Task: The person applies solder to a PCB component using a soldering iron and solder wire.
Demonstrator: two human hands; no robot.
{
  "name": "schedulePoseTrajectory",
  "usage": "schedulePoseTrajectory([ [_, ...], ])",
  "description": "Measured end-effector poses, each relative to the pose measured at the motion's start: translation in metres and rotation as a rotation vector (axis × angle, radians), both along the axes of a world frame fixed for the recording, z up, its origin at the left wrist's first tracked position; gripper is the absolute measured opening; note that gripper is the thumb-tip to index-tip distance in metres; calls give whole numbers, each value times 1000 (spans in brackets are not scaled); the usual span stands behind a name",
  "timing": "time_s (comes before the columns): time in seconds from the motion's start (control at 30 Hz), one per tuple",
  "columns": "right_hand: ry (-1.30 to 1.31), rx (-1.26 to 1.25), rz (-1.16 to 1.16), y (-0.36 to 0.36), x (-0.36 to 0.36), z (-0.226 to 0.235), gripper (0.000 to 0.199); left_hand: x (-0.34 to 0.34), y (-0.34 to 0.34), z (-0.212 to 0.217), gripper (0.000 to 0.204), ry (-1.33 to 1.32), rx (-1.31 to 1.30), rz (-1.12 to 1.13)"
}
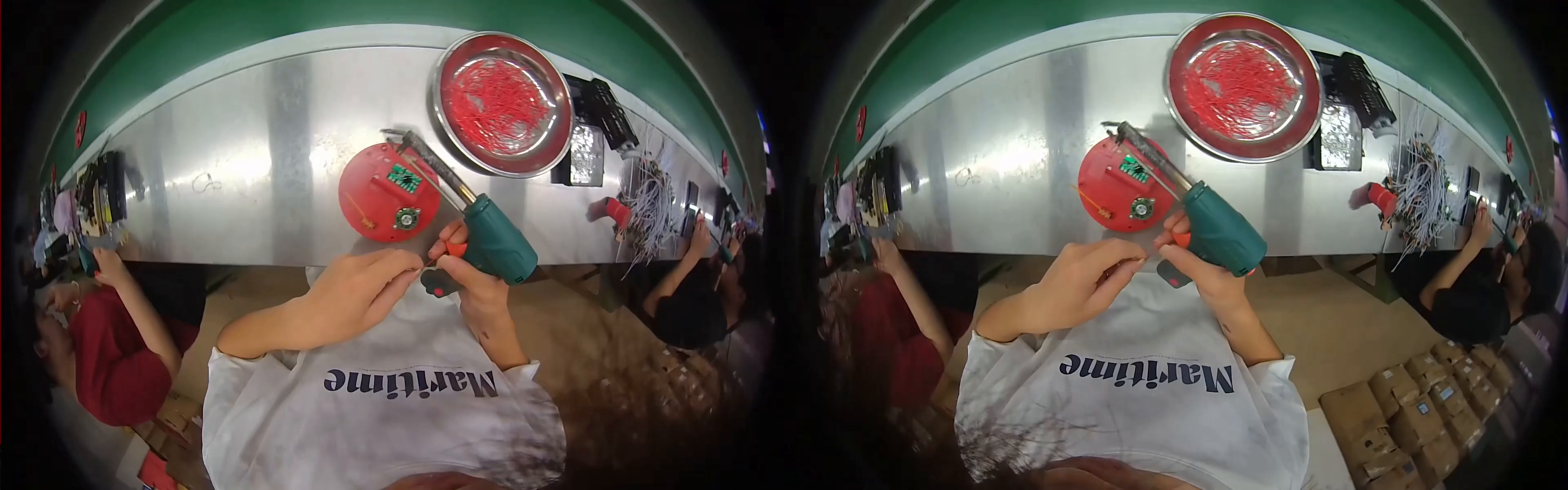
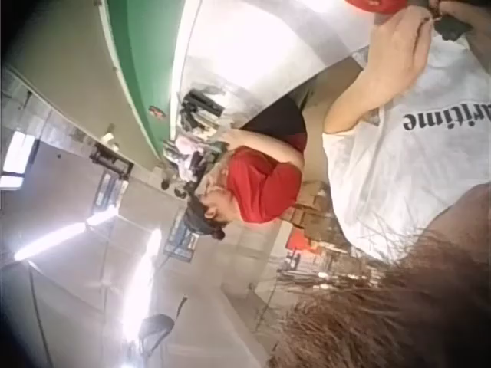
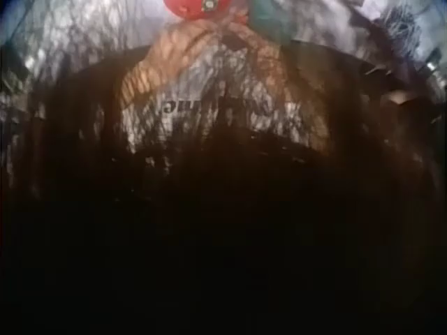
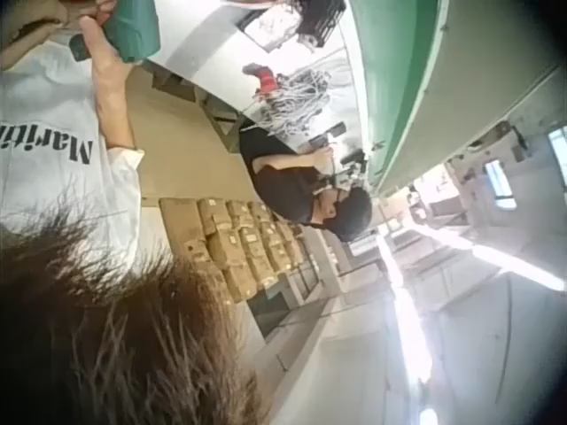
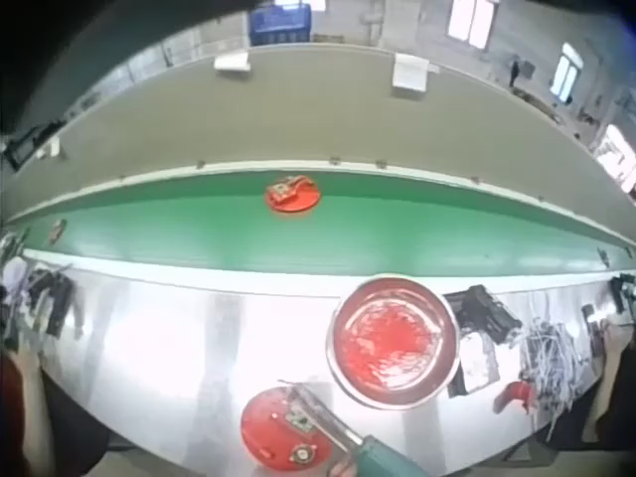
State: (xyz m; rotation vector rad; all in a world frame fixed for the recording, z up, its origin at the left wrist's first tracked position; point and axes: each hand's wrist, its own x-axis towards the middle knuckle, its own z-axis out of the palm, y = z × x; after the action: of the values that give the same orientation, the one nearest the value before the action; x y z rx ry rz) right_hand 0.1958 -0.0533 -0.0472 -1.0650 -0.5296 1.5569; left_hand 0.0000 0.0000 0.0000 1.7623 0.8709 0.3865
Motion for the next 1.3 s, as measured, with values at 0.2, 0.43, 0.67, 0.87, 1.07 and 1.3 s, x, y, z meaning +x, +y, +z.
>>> schedulePoseTrajectory([
  [0.2, -128, 65, -8, 11, -15, -6, 29, -17, -6, -16, 11, -43, 31, 47],
  [0.43, -162, 58, -81, 9, -11, -2, 31, -27, 1, -29, 14, 43, -69, 415],
  [0.67, -202, 80, -47, 6, -12, -7, 33, -22, 7, -49, 10, -323, -364, 626],
  [0.87, -222, 92, -6, 12, -26, 0, 33, -20, -3, -50, 10, -268, -197, 474],
  [1.07, -365, 157, 87, 19, -29, 6, 36, -16, -7, -43, 10, -202, -70, 325],
  [1.3, -318, 203, 31, 15, -30, 0, 37, -17, -4, -46, 11, -200, 62, 215],
])
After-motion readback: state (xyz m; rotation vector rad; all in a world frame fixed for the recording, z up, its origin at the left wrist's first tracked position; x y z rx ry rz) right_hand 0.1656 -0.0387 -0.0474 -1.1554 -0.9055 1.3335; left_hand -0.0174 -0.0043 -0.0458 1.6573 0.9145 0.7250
